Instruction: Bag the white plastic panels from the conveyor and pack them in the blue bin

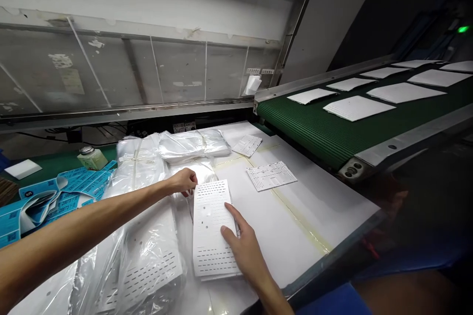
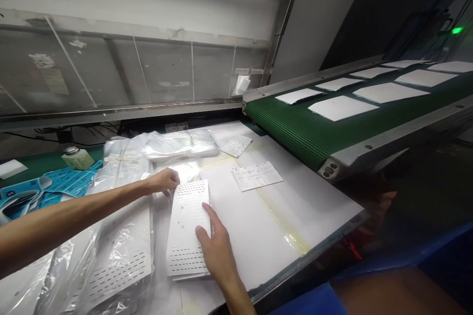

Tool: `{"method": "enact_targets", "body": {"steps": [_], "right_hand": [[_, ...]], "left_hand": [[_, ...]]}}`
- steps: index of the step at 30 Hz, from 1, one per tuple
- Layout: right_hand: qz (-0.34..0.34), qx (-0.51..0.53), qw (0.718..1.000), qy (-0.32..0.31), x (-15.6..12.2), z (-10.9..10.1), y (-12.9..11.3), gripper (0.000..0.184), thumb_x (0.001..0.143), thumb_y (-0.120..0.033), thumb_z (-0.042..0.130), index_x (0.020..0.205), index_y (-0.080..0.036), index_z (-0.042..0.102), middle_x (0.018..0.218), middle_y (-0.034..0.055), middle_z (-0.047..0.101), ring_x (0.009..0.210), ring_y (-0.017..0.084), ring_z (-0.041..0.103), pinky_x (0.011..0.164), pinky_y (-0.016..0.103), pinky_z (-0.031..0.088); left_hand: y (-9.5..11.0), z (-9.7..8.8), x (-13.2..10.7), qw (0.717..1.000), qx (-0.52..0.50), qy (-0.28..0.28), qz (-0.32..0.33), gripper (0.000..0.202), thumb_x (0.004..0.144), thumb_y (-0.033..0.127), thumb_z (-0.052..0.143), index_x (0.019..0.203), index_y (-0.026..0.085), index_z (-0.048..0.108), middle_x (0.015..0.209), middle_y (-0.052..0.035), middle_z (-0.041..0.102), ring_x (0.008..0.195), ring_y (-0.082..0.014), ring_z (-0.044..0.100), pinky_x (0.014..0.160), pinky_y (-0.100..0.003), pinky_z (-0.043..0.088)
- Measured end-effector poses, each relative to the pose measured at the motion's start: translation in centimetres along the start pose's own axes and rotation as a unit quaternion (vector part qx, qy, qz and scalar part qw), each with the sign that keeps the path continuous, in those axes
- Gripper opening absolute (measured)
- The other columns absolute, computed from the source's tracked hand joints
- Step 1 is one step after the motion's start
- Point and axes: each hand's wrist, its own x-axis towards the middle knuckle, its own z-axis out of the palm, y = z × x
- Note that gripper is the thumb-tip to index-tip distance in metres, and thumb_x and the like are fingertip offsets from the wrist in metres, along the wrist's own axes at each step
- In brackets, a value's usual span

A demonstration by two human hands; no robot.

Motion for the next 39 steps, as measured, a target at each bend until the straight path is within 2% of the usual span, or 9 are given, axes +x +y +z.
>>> {"method": "enact_targets", "body": {"steps": [5, 9, 14, 17, 22, 25, 28, 31, 39], "right_hand": [[0.013, -0.026, 1.000, 0.008, 1.1, -0.2, 1.6, 0.053, 0.082, -0.031, 0.053, 0.134, -0.024, 0.045, 0.138, 0.0029, 0.048, 0.127, 0.021, 0.043, 0.105, 0.037, 0.035], [0.023, -0.021, 0.999, 0.026, 0.8, 0.0, 2.4, 0.055, 0.083, -0.034, 0.052, 0.136, -0.026, 0.042, 0.139, 0.0020, 0.047, 0.128, 0.022, 0.042, 0.105, 0.038, 0.035], [-0.010, -0.055, 0.995, 0.077, -0.3, 2.0, 2.4, 0.055, 0.084, -0.033, 0.049, 0.137, -0.023, 0.040, 0.142, 0.0029, 0.043, 0.133, 0.021, 0.035, 0.110, 0.037, 0.028], [0.000, -0.094, 0.994, 0.046, -1.6, 4.0, 1.9, 0.053, 0.085, -0.030, 0.048, 0.137, -0.024, 0.041, 0.142, 0.0018, 0.043, 0.132, 0.021, 0.035, 0.110, 0.036, 0.028], [-0.026, -0.208, 0.978, -0.003, -4.1, 6.6, 1.8, 0.057, 0.077, -0.020, 0.051, 0.133, -0.028, 0.047, 0.127, 0.0067, 0.057, 0.119, 0.030, 0.051, 0.098, 0.042, 0.042], [-0.040, -0.212, 0.976, 0.013, -4.7, 5.1, 1.8, 0.057, 0.072, -0.018, 0.054, 0.128, -0.029, 0.054, 0.121, 0.0053, 0.062, 0.116, 0.031, 0.054, 0.099, 0.043, 0.042], [-0.016, -0.127, 0.990, 0.067, -4.0, 1.8, 0.9, 0.052, 0.079, -0.027, 0.053, 0.132, -0.026, 0.049, 0.137, 0.0009, 0.049, 0.129, 0.023, 0.041, 0.109, 0.038, 0.030], [-0.016, -0.070, 0.992, 0.107, -2.3, -0.2, -0.4, 0.055, 0.084, -0.037, 0.052, 0.137, -0.029, 0.039, 0.144, -0.0016, 0.039, 0.133, 0.020, 0.034, 0.110, 0.037, 0.029], [-0.011, -0.043, 0.998, 0.050, 0.4, 0.9, 1.2, 0.055, 0.084, -0.036, 0.051, 0.137, -0.027, 0.041, 0.140, 0.0014, 0.045, 0.127, 0.023, 0.043, 0.105, 0.039, 0.036]], "left_hand": [[-1.4, -0.8, -1.0, 0.997, -0.076, -0.002, -0.006, 0.038, 0.068, 0.050, 0.065, 0.070, 0.015, 0.053, 0.064, -0.0026, 0.061, 0.062, -0.0153, 0.061, 0.057, -0.029, 0.053], [-1.2, -2.0, -2.5, 0.992, -0.110, -0.051, 0.036, 0.039, 0.070, 0.052, 0.065, 0.072, 0.015, 0.055, 0.074, -0.0030, 0.064, 0.071, -0.0143, 0.061, 0.070, -0.030, 0.051], [-0.5, -2.6, -3.2, 0.989, -0.107, -0.088, 0.057, 0.031, 0.075, 0.044, 0.062, 0.078, 0.014, 0.060, 0.079, -0.0044, 0.065, 0.075, -0.0156, 0.062, 0.073, -0.031, 0.051], [-0.2, -2.1, -2.2, 0.991, -0.092, -0.079, 0.050, 0.022, 0.072, 0.033, 0.064, 0.080, 0.014, 0.060, 0.078, -0.0040, 0.065, 0.073, -0.0157, 0.063, 0.069, -0.030, 0.052], [0.4, -0.6, -0.6, 0.996, -0.062, -0.058, 0.042, 0.011, 0.065, 0.020, 0.062, 0.073, 0.014, 0.058, 0.070, -0.0016, 0.062, 0.064, -0.0144, 0.061, 0.058, -0.025, 0.050], [-0.1, 0.5, -0.5, 0.998, -0.047, -0.025, 0.035, 0.007, 0.067, 0.022, 0.057, 0.070, 0.015, 0.056, 0.063, -0.0001, 0.059, 0.058, -0.0124, 0.057, 0.054, -0.023, 0.047], [-0.9, 1.3, -0.6, 0.998, -0.044, -0.010, 0.032, 0.009, 0.070, 0.025, 0.051, 0.071, 0.016, 0.055, 0.060, 0.0011, 0.057, 0.054, -0.0113, 0.055, 0.052, -0.022, 0.046], [-1.4, 1.6, -0.7, 0.998, -0.040, -0.029, 0.040, 0.011, 0.069, 0.026, 0.053, 0.071, 0.016, 0.057, 0.059, 0.0015, 0.058, 0.052, -0.0110, 0.055, 0.051, -0.022, 0.045], [-0.5, 1.2, -0.8, 0.997, -0.018, -0.051, 0.058, 0.020, 0.069, 0.028, 0.055, 0.055, 0.015, 0.062, 0.052, 0.0015, 0.056, 0.049, -0.0100, 0.050, 0.050, -0.021, 0.041]]}}
